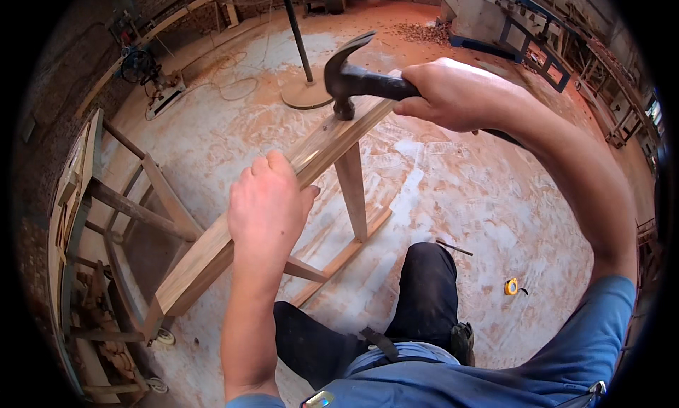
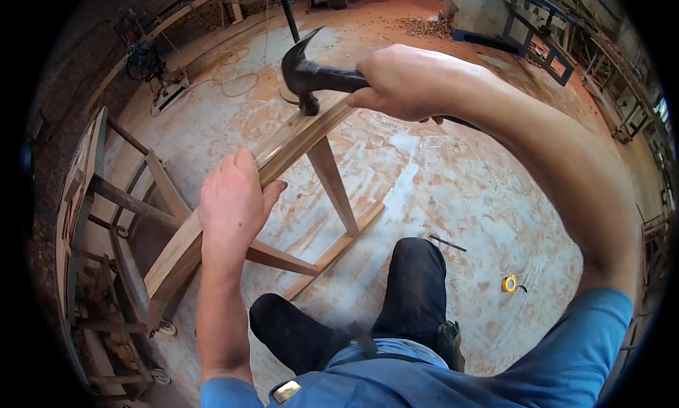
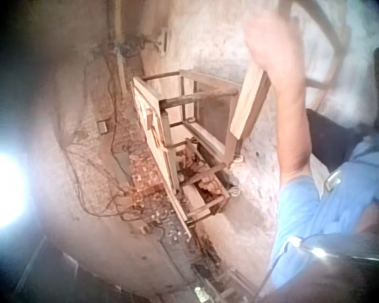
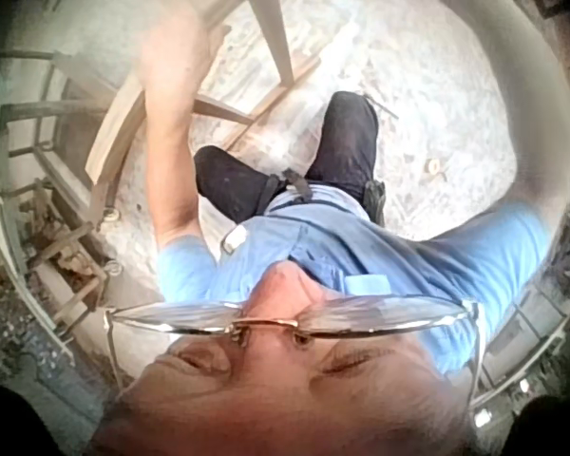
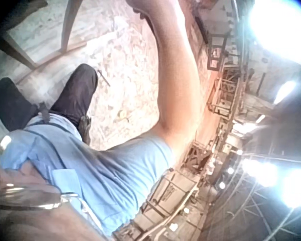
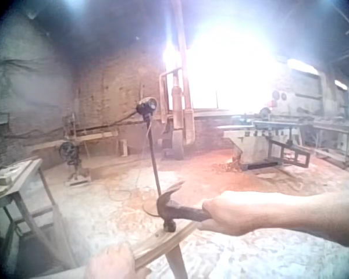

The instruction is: The person assembles a wooden frame by applying glue to mortise joints and tapping pieces together with a hammer. They then measure the assembled frame with a tape measure to verify dimensions.

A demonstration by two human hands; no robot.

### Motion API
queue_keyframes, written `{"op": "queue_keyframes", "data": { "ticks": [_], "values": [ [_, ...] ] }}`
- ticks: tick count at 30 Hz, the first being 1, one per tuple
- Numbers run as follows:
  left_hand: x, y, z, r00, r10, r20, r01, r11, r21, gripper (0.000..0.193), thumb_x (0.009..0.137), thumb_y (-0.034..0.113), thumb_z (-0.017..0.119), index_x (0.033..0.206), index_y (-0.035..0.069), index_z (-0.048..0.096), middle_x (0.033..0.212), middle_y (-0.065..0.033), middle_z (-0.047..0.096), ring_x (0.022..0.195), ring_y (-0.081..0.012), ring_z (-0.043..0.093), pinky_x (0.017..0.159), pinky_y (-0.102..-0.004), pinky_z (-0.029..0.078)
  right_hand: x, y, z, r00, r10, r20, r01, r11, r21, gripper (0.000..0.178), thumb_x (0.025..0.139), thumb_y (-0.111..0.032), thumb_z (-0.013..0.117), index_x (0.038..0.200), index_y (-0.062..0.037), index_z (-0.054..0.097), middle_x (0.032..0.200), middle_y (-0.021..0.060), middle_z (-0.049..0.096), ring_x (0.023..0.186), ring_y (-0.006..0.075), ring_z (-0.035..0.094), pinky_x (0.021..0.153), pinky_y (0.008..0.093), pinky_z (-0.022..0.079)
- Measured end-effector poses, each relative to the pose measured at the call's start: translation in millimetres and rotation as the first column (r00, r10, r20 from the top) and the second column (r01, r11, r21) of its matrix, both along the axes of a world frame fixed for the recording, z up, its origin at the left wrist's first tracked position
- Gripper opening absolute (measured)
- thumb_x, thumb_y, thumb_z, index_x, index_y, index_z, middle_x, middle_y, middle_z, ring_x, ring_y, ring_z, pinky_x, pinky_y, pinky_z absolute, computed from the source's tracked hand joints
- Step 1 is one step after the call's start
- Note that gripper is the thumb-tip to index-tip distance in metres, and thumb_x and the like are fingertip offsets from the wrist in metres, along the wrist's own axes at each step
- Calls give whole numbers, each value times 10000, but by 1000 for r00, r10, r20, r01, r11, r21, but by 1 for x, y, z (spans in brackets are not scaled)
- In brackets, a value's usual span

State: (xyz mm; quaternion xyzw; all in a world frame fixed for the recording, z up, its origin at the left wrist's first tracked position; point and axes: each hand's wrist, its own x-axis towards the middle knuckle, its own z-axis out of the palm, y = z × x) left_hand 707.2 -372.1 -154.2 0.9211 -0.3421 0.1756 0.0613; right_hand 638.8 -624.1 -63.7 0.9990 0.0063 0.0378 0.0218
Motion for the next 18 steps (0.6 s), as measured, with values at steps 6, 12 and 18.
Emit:
{"op": "queue_keyframes", "data": {
  "ticks": [6, 12, 18],
  "values": [
    [-2, -4, -2, 999, 32, -18, -32, 999, 37, 447, 730, 317, 780, 917, 16, 507, 859, -170, 594, 842, -351, 619, 720, -432, 502, -9, 3, 52, 921, -169, 350, 46, 942, 334, 376, 964, -368, 530, 1024, -12, 637, 559, 83, 572, 440, 162, 588, 380, 298, 507],
    [-3, 3, 1, 999, -31, -14, 31, 999, 15, 446, 729, 311, 778, 921, 16, 504, 863, -171, 593, 848, -352, 617, 722, -432, 501, -7, -5, -12, 998, -56, -16, 57, 998, 42, 383, 959, -357, 531, 1012, 10, 624, 585, 103, 581, 490, 194, 625, 435, 336, 527],
    [-2, -4, -2, 999, 25, -34, -22, 997, 72, 447, 723, 310, 782, 917, 19, 503, 858, -167, 594, 845, -348, 619, 714, -432, 498, -21, 5, 47, 942, -297, 159, 208, 884, 418, 312, 930, -294, 596, 959, 16, 587, 592, 102, 544, 552, 173, 615, 482, 376, 479]
  ]
}}
